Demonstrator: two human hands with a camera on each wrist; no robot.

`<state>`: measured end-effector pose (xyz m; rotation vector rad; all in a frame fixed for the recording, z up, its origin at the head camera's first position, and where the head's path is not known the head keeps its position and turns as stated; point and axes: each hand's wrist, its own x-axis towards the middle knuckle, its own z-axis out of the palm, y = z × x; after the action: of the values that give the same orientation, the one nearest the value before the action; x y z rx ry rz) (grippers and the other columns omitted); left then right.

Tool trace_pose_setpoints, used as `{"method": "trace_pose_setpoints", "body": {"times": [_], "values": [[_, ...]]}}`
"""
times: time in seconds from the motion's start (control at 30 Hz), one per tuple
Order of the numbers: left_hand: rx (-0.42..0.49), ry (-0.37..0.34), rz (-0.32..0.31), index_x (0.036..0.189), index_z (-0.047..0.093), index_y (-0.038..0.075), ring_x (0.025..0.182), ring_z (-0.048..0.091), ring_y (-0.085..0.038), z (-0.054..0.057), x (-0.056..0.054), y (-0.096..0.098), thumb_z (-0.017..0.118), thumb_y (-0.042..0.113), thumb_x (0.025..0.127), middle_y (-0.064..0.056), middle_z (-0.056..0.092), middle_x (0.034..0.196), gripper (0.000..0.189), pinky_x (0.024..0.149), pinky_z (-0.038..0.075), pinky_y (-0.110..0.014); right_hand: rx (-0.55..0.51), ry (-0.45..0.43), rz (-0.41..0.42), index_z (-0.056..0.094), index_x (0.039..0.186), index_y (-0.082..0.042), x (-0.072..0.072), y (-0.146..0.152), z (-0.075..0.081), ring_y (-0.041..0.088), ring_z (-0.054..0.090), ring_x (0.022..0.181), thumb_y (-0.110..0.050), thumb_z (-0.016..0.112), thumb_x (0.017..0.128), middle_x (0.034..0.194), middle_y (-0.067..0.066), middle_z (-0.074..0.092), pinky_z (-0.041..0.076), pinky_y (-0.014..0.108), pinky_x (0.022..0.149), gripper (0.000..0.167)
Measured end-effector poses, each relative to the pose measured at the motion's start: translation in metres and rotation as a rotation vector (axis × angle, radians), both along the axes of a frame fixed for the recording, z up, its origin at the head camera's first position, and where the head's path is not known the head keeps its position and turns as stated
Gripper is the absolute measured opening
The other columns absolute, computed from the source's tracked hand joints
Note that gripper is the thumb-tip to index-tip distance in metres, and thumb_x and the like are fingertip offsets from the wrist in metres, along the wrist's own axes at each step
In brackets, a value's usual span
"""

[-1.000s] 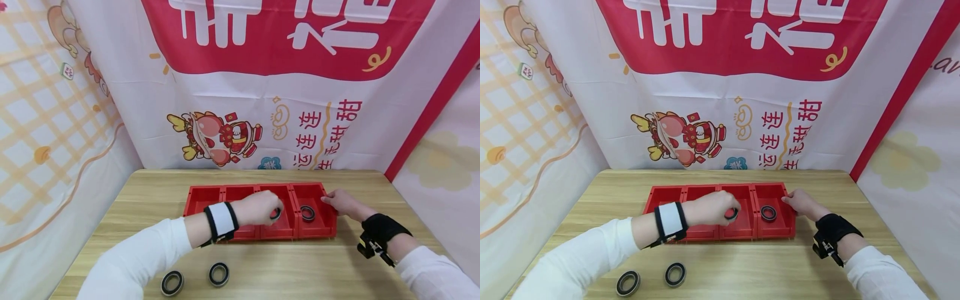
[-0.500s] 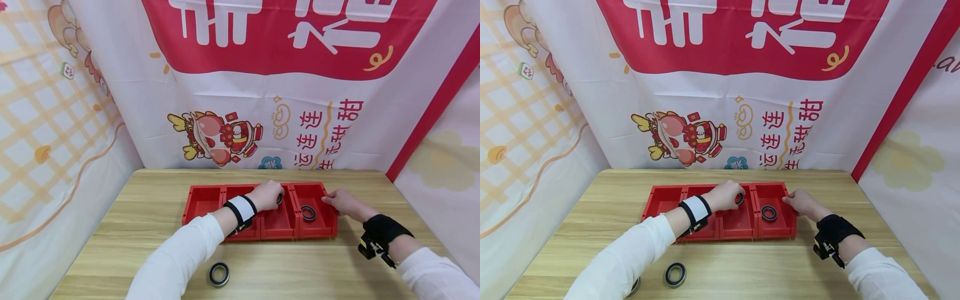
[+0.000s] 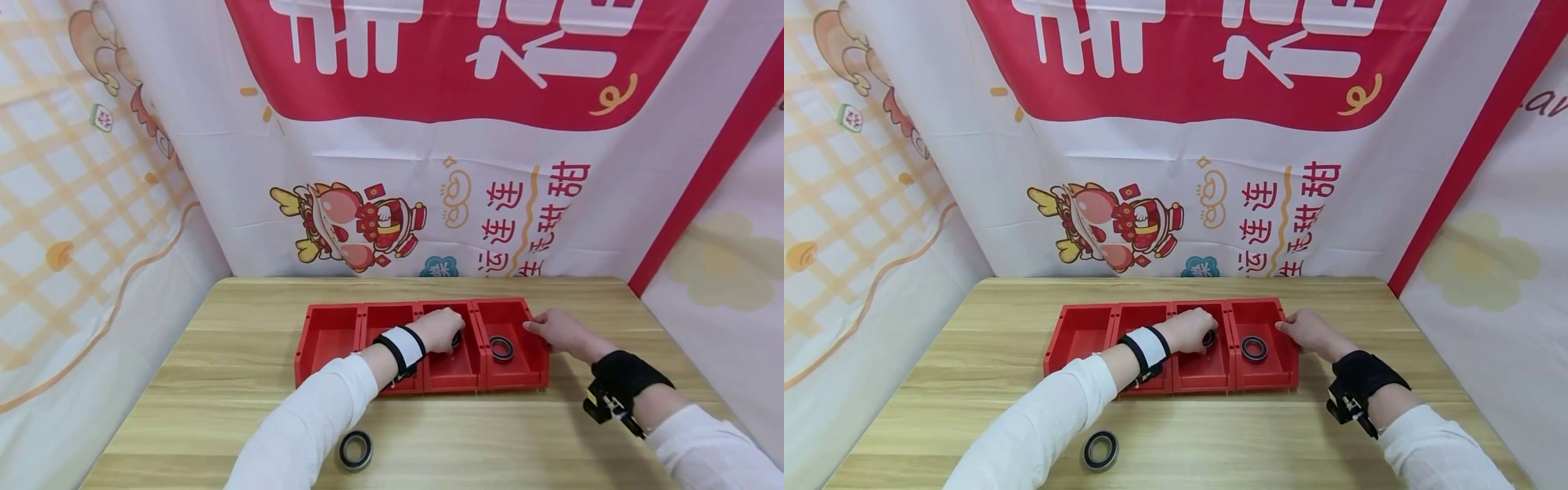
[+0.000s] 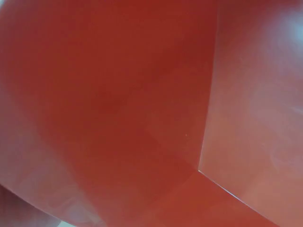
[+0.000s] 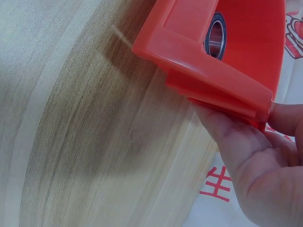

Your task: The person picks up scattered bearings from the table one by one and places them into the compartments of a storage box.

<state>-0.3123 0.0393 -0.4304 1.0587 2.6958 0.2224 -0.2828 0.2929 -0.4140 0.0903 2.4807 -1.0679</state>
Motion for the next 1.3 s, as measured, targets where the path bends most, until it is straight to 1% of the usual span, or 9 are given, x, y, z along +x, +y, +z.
{"method": "trace_pose_setpoints", "body": {"times": [0.13, 0.63, 0.77, 0.87, 1.0, 1.07, 1.13, 1.2, 1.3], "values": [[-0.01, 0.002, -0.017, 0.103, 0.07, 0.009, 0.075, 0.055, -0.008, -0.002, -0.001, 0.0, 0.076, 0.008, 0.081, 0.0, 0.065, 0.089, 0.022, 0.065, 0.046, -0.019, -0.003, 0.002, -0.001, 0.056, 0.118, 0.013, 0.001, 0.0, 0.001, 0.019, 0.057, 0.077, -0.018, 0.05, 0.1, 0.093, 0.013, 0.066, 0.051, 0.029, 0.068, 0.037], [-0.072, 0.036, -0.048, 0.093, 0.071, 0.012, 0.07, 0.055, -0.008, -0.006, 0.0, 0.002, 0.068, 0.004, 0.087, 0.002, 0.063, 0.079, 0.01, 0.062, 0.044, -0.02, -0.011, 0.006, -0.005, 0.055, 0.12, 0.013, 0.0, 0.001, -0.001, 0.02, 0.058, 0.078, -0.018, 0.049, 0.1, 0.096, 0.016, 0.066, 0.052, 0.029, 0.069, 0.038], [-0.062, 0.033, -0.055, 0.098, 0.072, 0.013, 0.075, 0.057, -0.006, -0.005, -0.002, 0.002, 0.073, 0.014, 0.086, 0.003, 0.066, 0.085, 0.012, 0.068, 0.047, -0.019, -0.008, 0.01, 0.002, 0.056, 0.119, 0.013, 0.001, 0.0, 0.001, 0.02, 0.058, 0.078, -0.018, 0.049, 0.101, 0.095, 0.015, 0.066, 0.052, 0.029, 0.068, 0.037], [-0.004, 0.028, -0.052, 0.105, 0.073, 0.012, 0.08, 0.06, -0.008, 0.005, 0.0, -0.004, 0.07, 0.028, 0.088, 0.002, 0.069, 0.089, 0.023, 0.074, 0.049, -0.02, -0.004, 0.01, -0.002, 0.057, 0.118, 0.013, 0.002, -0.001, 0.001, 0.019, 0.057, 0.077, -0.018, 0.048, 0.101, 0.093, 0.015, 0.066, 0.052, 0.029, 0.068, 0.036], [0.066, 0.111, -0.058, 0.126, 0.063, 0.011, 0.109, 0.06, -0.016, 0.034, 0.016, -0.023, 0.053, 0.043, 0.096, -0.006, 0.066, 0.117, 0.046, 0.098, 0.044, -0.03, 0.011, 0.024, -0.004, 0.058, 0.116, 0.012, 0.004, -0.002, 0.001, 0.018, 0.056, 0.075, -0.017, 0.049, 0.101, 0.091, 0.013, 0.066, 0.051, 0.028, 0.066, 0.035], [0.08, 0.179, -0.052, 0.139, 0.051, 0.013, 0.129, 0.046, -0.021, 0.049, 0.03, -0.038, 0.047, 0.049, 0.097, -0.009, 0.053, 0.137, 0.056, 0.109, 0.032, -0.037, 0.026, 0.038, 0.007, 0.06, 0.114, 0.011, 0.004, -0.002, 0.0, 0.017, 0.055, 0.073, -0.018, 0.049, 0.101, 0.087, 0.011, 0.066, 0.05, 0.028, 0.065, 0.034], [0.096, 0.24, -0.032, 0.149, 0.034, 0.017, 0.142, 0.023, -0.025, 0.063, 0.047, -0.057, 0.045, 0.053, 0.096, -0.01, 0.03, 0.153, 0.065, 0.114, 0.016, -0.045, 0.038, 0.053, 0.018, 0.061, 0.111, 0.01, 0.004, -0.003, -0.001, 0.017, 0.054, 0.071, -0.017, 0.049, 0.1, 0.082, 0.009, 0.064, 0.048, 0.028, 0.063, 0.032], [0.131, 0.279, 0.001, 0.153, 0.021, 0.023, 0.146, 0.004, -0.027, 0.071, 0.064, -0.078, 0.046, 0.054, 0.095, -0.009, 0.011, 0.159, 0.071, 0.114, 0.008, -0.05, 0.051, 0.069, 0.025, 0.062, 0.109, 0.009, 0.004, -0.004, -0.002, 0.016, 0.053, 0.07, -0.018, 0.05, 0.1, 0.079, 0.007, 0.063, 0.046, 0.027, 0.062, 0.031], [0.196, 0.316, 0.038, 0.154, 0.012, 0.027, 0.145, -0.009, -0.028, 0.076, 0.088, -0.107, 0.052, 0.053, 0.093, -0.004, -0.007, 0.16, 0.078, 0.113, 0.004, -0.055, 0.054, 0.075, 0.019, 0.062, 0.108, 0.009, 0.005, -0.005, -0.003, 0.016, 0.053, 0.069, -0.017, 0.05, 0.1, 0.078, 0.006, 0.063, 0.046, 0.027, 0.061, 0.03]]}}
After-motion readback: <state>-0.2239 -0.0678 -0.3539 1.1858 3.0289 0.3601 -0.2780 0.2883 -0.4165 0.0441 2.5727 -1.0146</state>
